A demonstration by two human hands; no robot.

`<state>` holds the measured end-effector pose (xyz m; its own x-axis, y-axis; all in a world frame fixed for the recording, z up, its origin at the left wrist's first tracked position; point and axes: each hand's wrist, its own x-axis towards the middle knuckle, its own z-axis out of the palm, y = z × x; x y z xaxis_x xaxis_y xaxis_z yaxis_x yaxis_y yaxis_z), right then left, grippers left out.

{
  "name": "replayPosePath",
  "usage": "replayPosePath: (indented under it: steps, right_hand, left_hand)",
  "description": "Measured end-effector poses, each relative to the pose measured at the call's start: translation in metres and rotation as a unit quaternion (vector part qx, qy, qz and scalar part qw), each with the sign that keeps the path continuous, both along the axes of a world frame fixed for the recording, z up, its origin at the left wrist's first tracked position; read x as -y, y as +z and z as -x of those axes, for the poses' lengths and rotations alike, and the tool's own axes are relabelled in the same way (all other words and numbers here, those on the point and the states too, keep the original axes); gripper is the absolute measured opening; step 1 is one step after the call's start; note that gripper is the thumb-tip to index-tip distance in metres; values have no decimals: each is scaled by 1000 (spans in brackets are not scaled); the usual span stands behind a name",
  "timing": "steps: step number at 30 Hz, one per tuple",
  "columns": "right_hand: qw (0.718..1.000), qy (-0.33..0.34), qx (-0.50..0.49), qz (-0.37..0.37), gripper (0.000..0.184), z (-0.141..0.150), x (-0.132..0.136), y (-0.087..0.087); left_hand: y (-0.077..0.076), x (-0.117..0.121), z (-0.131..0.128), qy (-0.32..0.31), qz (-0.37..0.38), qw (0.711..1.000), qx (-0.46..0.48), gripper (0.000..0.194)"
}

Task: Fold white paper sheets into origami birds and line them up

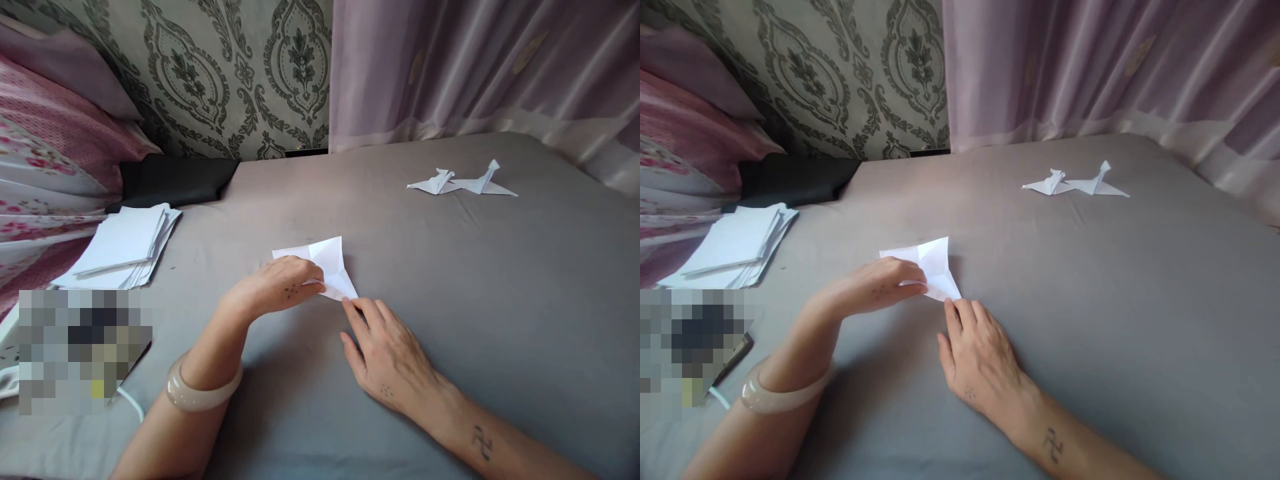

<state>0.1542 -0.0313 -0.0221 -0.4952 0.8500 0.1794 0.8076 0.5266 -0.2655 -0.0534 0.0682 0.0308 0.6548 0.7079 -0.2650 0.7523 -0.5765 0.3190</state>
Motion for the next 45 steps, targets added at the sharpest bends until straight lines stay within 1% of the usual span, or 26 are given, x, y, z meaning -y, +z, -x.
replayPosePath:
  steps: [6,10,14,20,25,28,31,36,39,42,45]
  right_hand:
    - [1000,-15,8,26,44,5,1,5]
    - [999,-30,15,31,44,10,1,9]
    - [998,-46,25,35,45,15,1,13]
    - [997,-45,45,33,48,21,-2,14]
    - [997,-46,55,8,49,24,-4,13]
    - [997,-44,64,-1,49,24,-4,12]
    - [996,-39,76,-6,50,25,-3,13]
    - [994,-35,100,-9,48,28,-4,18]
    - [994,-32,100,-18,48,27,-5,19]
    - [995,-31,94,-27,49,26,-5,17]
    - [995,-32,90,-29,49,27,-7,15]
  left_hand:
    - [-3,1,-6,3,-25,1000,-3,25]
    - [-6,2,-5,10,-44,999,-2,25]
    - [-11,2,-2,23,-46,999,-2,25]
    - [-13,4,-2,32,-39,999,-1,23]
    - [-7,4,-3,40,-32,999,-16,20]
    - [-1,3,4,35,-29,999,-26,16]
    - [6,3,15,22,-8,999,-29,16]
    - [15,7,23,6,13,1000,18,21]
    - [19,9,23,3,32,999,19,21]
    - [21,9,25,8,43,999,10,22]
    - [18,7,28,8,40,999,10,22]
